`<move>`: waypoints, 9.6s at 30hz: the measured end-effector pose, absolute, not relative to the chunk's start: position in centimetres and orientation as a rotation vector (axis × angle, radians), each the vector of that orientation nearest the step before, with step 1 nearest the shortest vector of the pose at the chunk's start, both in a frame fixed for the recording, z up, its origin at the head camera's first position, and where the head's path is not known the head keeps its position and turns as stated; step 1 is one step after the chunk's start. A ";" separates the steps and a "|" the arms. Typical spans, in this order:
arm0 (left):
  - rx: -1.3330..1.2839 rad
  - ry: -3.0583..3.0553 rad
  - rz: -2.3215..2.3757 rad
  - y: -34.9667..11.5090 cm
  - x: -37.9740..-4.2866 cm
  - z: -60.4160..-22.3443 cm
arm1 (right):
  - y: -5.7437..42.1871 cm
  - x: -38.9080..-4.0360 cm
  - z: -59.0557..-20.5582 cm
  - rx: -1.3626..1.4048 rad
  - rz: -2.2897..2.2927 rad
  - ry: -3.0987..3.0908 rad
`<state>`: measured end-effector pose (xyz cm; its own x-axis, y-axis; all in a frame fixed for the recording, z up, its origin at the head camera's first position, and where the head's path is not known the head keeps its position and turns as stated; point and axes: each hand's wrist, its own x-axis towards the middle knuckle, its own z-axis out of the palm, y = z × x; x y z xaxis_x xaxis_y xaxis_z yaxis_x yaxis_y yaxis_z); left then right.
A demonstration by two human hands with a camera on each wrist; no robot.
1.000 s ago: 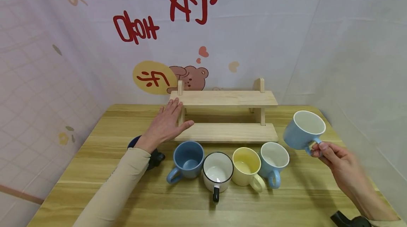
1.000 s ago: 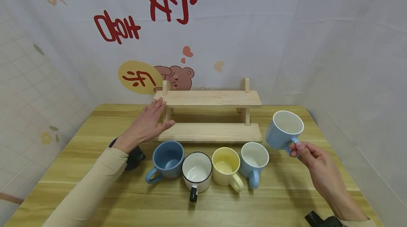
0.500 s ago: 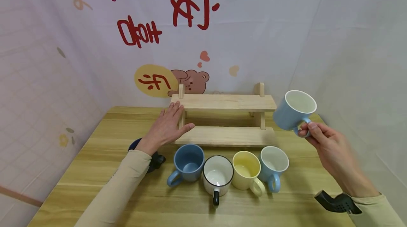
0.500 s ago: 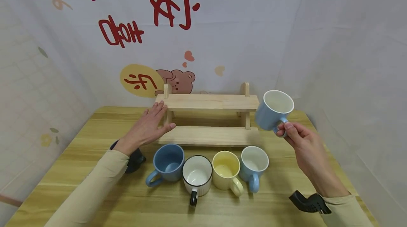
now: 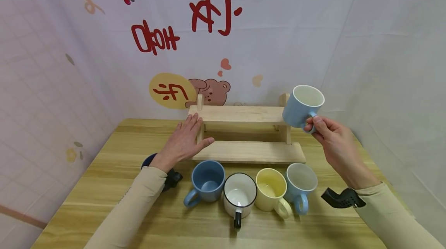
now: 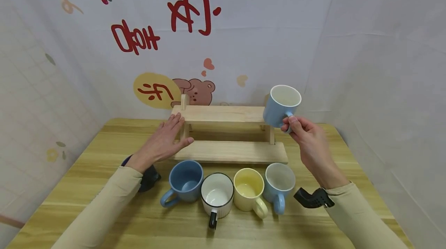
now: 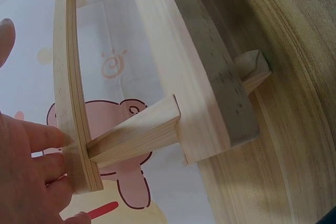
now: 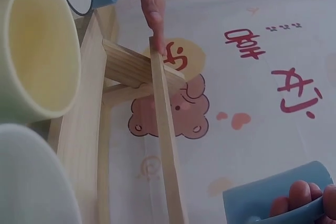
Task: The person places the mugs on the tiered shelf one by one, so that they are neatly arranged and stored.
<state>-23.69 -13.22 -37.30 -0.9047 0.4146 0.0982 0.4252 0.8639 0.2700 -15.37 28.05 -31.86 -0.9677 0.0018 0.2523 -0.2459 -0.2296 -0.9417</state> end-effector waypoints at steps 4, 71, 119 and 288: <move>-0.670 -2.995 -0.455 -13.3 -23.5 -37.3 | 26.9 -16.4 -31.6 0.248 2.324 -1.892; -0.699 -2.975 -0.485 -13.5 -23.5 -37.3 | 27.9 -13.4 -33.7 0.167 1.332 -2.602; -0.731 -2.992 -0.529 -13.7 -23.5 -37.3 | 32.9 -4.5 -42.6 0.208 2.009 -2.852; -0.777 -2.998 -0.530 -14.7 -23.9 -37.1 | 14.0 -22.7 -33.4 0.050 2.300 -2.018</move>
